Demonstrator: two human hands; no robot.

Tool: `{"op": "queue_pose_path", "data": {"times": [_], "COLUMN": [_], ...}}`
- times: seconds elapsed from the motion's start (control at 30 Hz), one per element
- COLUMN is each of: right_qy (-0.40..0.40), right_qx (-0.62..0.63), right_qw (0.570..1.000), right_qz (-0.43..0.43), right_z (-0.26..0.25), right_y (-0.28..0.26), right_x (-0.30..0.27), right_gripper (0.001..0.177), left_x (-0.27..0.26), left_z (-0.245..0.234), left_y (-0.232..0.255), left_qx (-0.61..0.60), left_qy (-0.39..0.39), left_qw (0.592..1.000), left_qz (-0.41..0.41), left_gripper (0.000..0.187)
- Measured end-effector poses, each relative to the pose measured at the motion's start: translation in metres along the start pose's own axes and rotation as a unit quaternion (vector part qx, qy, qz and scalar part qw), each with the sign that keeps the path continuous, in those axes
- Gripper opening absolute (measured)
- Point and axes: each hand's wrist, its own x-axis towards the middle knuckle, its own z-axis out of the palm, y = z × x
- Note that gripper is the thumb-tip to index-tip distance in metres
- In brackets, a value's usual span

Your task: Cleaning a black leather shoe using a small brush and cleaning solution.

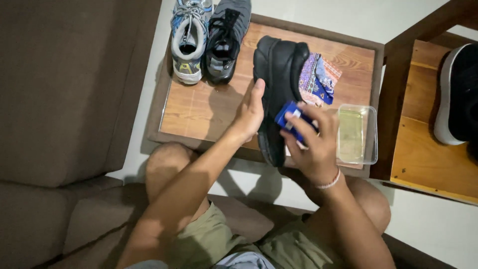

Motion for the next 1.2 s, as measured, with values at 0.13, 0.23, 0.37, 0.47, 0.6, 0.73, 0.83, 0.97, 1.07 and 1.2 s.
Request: {"op": "queue_pose_path", "data": {"times": [0.13,0.23,0.37,0.47,0.6,0.73,0.83,0.97,1.07,1.2], "right_qy": [0.023,0.038,0.033,0.054,0.05,0.039,0.078,0.095,0.056,0.062], "right_qx": [0.011,-0.009,-0.047,-0.077,-0.06,-0.051,-0.113,-0.111,-0.076,-0.097], "right_qw": [0.999,0.999,0.998,0.996,0.996,0.997,0.99,0.989,0.996,0.993], "right_qz": [0.019,0.036,0.011,0.002,0.032,0.034,-0.017,-0.019,-0.012,-0.029], "right_z": [0.006,0.011,-0.002,-0.007,-0.006,-0.01,-0.027,-0.026,-0.013,-0.011], "right_y": [-0.009,-0.011,0.002,0.01,0.005,0.007,0.023,0.033,0.015,0.02], "right_x": [0.015,0.008,0.009,0.012,0.004,-0.001,0.013,0.012,-0.002,-0.002], "right_gripper": [0.036,0.036,0.037,0.035,0.036,0.04,0.031,0.033,0.039,0.035], "left_x": [0.003,0.008,-0.014,-0.033,-0.03,-0.027,-0.025,-0.024,-0.008,-0.026], "left_z": [0.0,-0.004,0.011,0.018,0.011,0.016,0.014,0.009,0.005,0.004], "left_y": [-0.008,-0.023,0.007,0.038,-0.001,0.014,-0.012,-0.014,-0.021,0.025], "left_qx": [-0.027,0.002,0.048,0.092,0.081,0.054,0.002,0.057,0.012,0.106], "left_qy": [0.004,0.002,-0.058,-0.105,-0.115,-0.109,-0.174,-0.155,-0.14,-0.137], "left_qw": [0.997,0.999,0.997,0.987,0.99,0.992,0.972,0.975,0.979,0.983], "left_qz": [-0.068,-0.051,0.007,0.076,-0.019,0.039,0.157,0.147,0.149,0.061], "left_gripper": [0.097,0.085,0.074,0.066,0.076,0.068,0.064,0.071,0.07,0.086]}}
